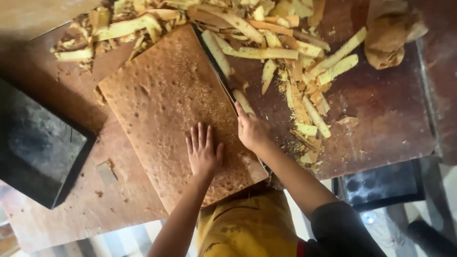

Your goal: The recorder uses a knife to trim the edges and cut a large rectangular cake into portions on a workbench in a bakery.

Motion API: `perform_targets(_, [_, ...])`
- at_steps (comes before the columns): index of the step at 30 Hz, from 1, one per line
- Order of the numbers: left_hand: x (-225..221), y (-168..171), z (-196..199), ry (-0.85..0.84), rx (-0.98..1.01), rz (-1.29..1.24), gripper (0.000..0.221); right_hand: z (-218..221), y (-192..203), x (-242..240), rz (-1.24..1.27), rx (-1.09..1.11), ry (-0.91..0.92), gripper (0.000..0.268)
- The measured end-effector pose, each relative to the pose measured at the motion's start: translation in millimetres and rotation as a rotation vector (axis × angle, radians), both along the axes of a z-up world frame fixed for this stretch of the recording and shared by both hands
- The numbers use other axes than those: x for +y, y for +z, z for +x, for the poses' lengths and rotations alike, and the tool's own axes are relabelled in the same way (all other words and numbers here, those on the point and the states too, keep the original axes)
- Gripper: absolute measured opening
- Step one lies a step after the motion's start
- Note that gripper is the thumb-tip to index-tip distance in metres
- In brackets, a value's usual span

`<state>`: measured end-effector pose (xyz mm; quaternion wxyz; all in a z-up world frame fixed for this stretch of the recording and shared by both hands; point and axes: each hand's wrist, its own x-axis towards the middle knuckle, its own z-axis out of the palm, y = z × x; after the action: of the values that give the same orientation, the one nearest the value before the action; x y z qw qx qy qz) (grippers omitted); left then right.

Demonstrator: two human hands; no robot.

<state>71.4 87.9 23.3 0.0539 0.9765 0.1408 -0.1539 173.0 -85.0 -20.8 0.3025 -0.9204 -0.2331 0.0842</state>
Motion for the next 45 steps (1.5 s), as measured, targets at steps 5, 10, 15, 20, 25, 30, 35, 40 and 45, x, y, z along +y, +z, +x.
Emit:
perform_targets(5, [1,-11,-49,0.021,-0.045,-0.062,0.073,-58,14,-40,-0.194,0.228,0.041,0.06])
perform_targets(10, [1,-10,-88,0.019,-0.065,-0.112,0.073,-154,26,-116,-0.206,0.156,0.054,0.063])
perform_targets(15, [4,-19,-139,0.037,-0.159,-0.165,0.073,-197,76,-164,-0.172,0.013,0.077,0.064])
perform_targets(20, [12,-27,-200,0.021,-0.272,-0.163,0.072,-110,170,-96,-0.563,0.28,-0.143,0.05])
perform_targets(25, [18,-33,-241,0.087,-0.305,-0.124,0.071,32,148,-24,-0.353,0.194,-0.066,0.05])
perform_targets(30, [23,-24,-269,0.203,-0.226,-0.114,0.071,111,159,56,-0.438,0.149,-0.045,0.05])
perform_targets(35, [24,-28,-287,0.266,-0.19,-0.158,0.074,149,147,82,-0.469,0.095,0.071,0.051])
perform_targets(40, [24,-16,-284,0.251,-0.192,-0.173,0.077,140,148,74,-0.568,0.079,0.18,0.048])
perform_targets(45, [27,-19,-285,0.206,-0.153,-0.187,0.082,54,213,58,-0.697,0.287,0.125,0.05])
